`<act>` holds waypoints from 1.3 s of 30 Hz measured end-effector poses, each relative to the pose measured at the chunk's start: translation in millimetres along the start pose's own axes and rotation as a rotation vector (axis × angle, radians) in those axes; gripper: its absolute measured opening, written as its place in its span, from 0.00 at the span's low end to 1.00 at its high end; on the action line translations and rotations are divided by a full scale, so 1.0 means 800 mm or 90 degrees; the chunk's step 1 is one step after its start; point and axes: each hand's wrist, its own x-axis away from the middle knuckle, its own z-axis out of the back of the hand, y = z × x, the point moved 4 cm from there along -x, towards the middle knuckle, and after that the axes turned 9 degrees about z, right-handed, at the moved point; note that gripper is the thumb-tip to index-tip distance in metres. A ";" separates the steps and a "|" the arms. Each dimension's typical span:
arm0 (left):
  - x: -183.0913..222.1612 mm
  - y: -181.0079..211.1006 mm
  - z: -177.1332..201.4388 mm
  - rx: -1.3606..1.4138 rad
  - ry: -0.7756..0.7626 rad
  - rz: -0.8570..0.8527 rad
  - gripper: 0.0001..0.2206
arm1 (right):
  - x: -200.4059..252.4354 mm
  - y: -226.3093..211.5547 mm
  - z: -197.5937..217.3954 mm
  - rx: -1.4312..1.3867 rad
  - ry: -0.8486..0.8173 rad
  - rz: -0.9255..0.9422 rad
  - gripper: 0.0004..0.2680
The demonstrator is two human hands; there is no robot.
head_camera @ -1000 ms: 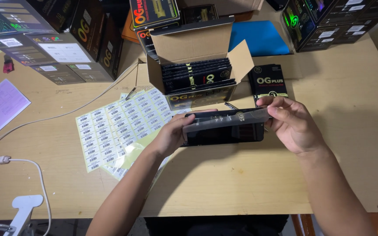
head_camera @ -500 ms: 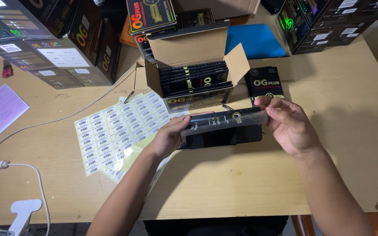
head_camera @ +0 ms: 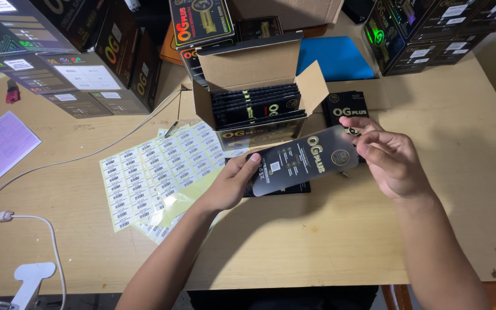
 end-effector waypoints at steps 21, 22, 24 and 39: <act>-0.003 -0.006 -0.026 0.213 0.019 -0.135 0.22 | 0.021 0.009 -0.116 0.688 -0.082 0.498 0.12; 0.002 0.002 -0.028 0.212 0.018 -0.134 0.22 | 0.026 0.012 -0.128 0.688 -0.080 0.496 0.12; 0.010 0.016 -0.032 0.204 0.017 -0.117 0.23 | 0.036 0.022 -0.154 0.716 -0.154 0.495 0.15; 0.009 0.014 -0.039 0.176 0.029 -0.110 0.24 | -0.011 0.033 -0.035 0.832 -0.017 0.264 0.13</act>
